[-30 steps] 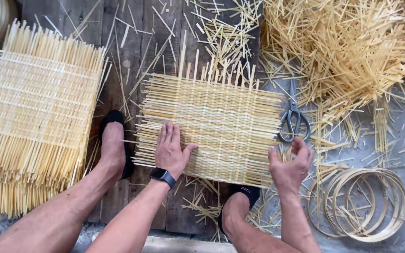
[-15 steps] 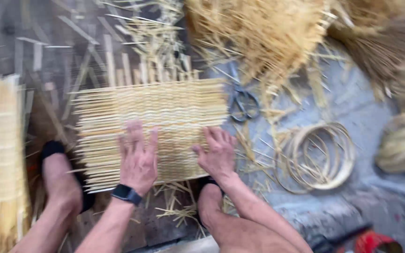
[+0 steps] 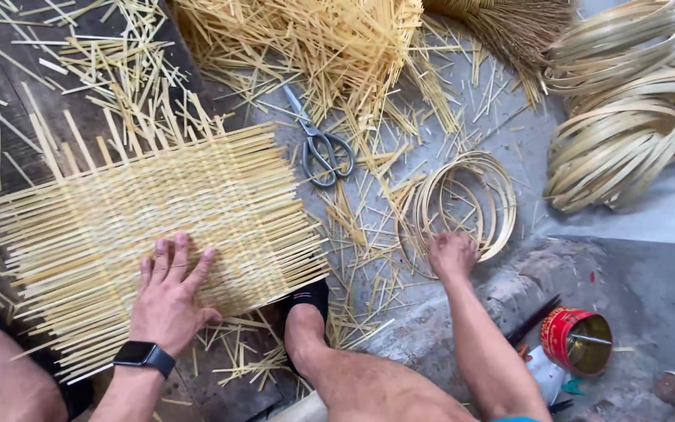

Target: The person sits on a low stool in a bamboo craft workshop and assembles round woven bamboo trays. They trim excess bamboo strips with scissors, press a woven bamboo mat over a wooden dome mold, and fit a bamboo rim hoop around the mat edge, working on one tray after another.

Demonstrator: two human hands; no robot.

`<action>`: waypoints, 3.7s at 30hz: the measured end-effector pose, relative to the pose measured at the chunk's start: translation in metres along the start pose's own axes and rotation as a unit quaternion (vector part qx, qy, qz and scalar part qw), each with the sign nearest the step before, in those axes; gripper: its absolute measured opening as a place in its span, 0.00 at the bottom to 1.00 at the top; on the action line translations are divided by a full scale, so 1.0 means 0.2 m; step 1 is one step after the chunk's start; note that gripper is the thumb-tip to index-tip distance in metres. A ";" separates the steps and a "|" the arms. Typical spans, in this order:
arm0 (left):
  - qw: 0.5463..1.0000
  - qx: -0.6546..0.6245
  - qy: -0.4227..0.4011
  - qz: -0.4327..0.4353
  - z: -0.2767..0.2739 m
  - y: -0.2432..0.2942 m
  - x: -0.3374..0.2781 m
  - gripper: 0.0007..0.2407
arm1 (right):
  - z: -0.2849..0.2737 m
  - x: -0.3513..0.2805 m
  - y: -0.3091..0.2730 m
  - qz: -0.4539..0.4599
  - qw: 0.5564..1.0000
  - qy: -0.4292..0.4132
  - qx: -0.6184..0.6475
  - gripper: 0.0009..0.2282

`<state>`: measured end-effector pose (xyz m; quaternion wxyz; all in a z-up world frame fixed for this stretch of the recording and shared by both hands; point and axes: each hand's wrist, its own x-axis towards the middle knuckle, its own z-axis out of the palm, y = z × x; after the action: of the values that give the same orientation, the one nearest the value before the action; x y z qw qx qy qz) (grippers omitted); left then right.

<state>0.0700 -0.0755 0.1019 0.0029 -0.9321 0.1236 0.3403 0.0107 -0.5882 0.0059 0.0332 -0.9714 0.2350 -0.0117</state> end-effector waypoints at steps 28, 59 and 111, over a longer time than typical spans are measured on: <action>0.992 -0.109 0.068 -0.006 -0.11 0.02 0.00 0.42 | -0.86 0.24 -0.06 -0.154 0.942 -0.024 0.297 0.14; 0.262 -0.964 0.054 0.008 -0.29 -0.19 -0.40 0.13 | -1.41 0.19 -1.95 -0.270 0.830 -0.440 0.209 0.19; 0.760 -0.499 0.275 -0.312 0.30 -0.58 0.07 0.09 | -0.08 -0.15 -1.64 -0.102 0.936 -0.123 0.312 0.08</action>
<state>0.0689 0.0383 0.0387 -0.3911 -0.8422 -0.3657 0.0634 0.1328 -0.2852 0.0443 0.3621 -0.9247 0.1127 0.0319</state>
